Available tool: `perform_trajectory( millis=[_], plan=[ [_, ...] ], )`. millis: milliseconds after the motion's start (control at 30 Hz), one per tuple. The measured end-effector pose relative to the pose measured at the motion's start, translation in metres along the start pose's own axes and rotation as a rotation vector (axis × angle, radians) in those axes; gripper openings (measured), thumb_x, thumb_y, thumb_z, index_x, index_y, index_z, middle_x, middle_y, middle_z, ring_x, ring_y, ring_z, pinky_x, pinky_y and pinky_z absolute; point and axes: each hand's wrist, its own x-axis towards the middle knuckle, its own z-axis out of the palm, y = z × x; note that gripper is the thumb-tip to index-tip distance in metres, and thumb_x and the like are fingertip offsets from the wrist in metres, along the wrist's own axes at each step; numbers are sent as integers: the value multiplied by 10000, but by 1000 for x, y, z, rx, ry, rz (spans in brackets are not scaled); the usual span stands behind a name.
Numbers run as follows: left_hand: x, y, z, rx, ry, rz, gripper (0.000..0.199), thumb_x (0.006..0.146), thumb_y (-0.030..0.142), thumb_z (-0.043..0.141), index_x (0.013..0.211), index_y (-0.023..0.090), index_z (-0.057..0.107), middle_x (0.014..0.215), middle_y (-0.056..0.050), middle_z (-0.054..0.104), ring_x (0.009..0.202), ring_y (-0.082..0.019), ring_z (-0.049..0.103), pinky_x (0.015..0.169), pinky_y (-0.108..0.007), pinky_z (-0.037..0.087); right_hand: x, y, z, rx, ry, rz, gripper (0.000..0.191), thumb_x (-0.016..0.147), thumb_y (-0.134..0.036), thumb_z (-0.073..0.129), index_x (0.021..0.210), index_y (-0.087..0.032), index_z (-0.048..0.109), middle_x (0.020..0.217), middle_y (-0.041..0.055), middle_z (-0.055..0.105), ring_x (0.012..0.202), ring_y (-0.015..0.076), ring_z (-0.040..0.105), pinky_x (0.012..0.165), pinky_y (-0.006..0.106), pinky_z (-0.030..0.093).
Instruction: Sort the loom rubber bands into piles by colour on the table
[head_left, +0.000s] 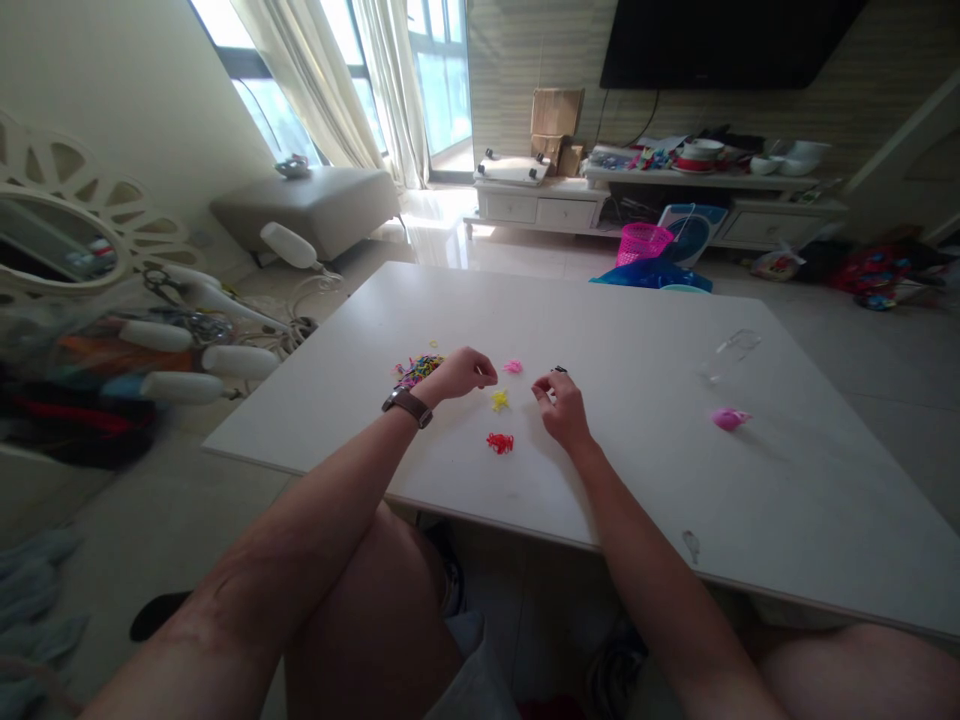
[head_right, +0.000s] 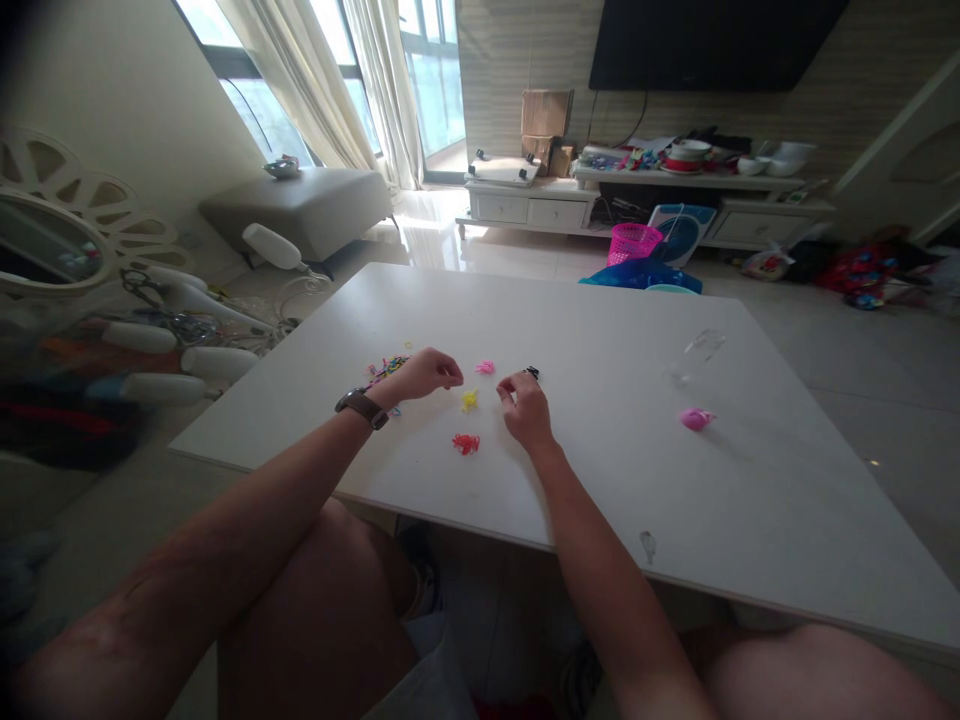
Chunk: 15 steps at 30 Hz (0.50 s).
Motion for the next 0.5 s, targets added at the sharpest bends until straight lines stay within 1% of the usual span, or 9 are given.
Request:
perform_trajectory(
  millis=[133,233,300,367,433,500],
  plan=[
    [0,1,5,15,-55,64,117,708,151,651,734,108,757,616,-40,684,588,-125,589,556,-221,424,-2,-3,4,33,-52,-29,108,914,-221,543,816,-217,586,826,45,611,822,205,570,716,331,454],
    [0,1,8,40,-85,103,113,703,134,641,722,109,750,618,-39,682,584,-120,582,561,-221,426,-2,-2,3,40,-32,-15,113,921,-237,548,819,-217,593,822,43,616,819,204,576,711,329,458],
    [0,-1,10,32,-72,101,121,712,170,666,765,108,755,659,-50,699,599,-125,592,558,-221,429,-2,-2,2,39,-20,-9,113,922,-242,554,821,-217,600,822,42,620,821,203,577,713,329,459],
    [0,-2,12,-5,-72,97,202,714,224,706,870,108,762,747,-70,731,641,-138,621,561,-221,440,-2,-2,2,42,-25,-17,118,923,-244,560,819,-218,609,819,40,621,820,202,575,712,327,458],
    [0,-3,16,-43,-104,121,276,713,259,733,944,111,759,838,-89,752,694,-151,648,589,-227,463,-2,-2,2,47,-44,-32,121,922,-248,569,815,-219,616,811,36,617,815,201,571,707,326,456],
    [0,-3,20,-46,-140,165,241,733,268,725,913,111,760,837,-92,752,700,-150,649,611,-232,471,-2,-3,3,49,-60,-42,119,921,-247,576,815,-219,622,809,35,616,815,200,568,704,325,455]
  ],
)
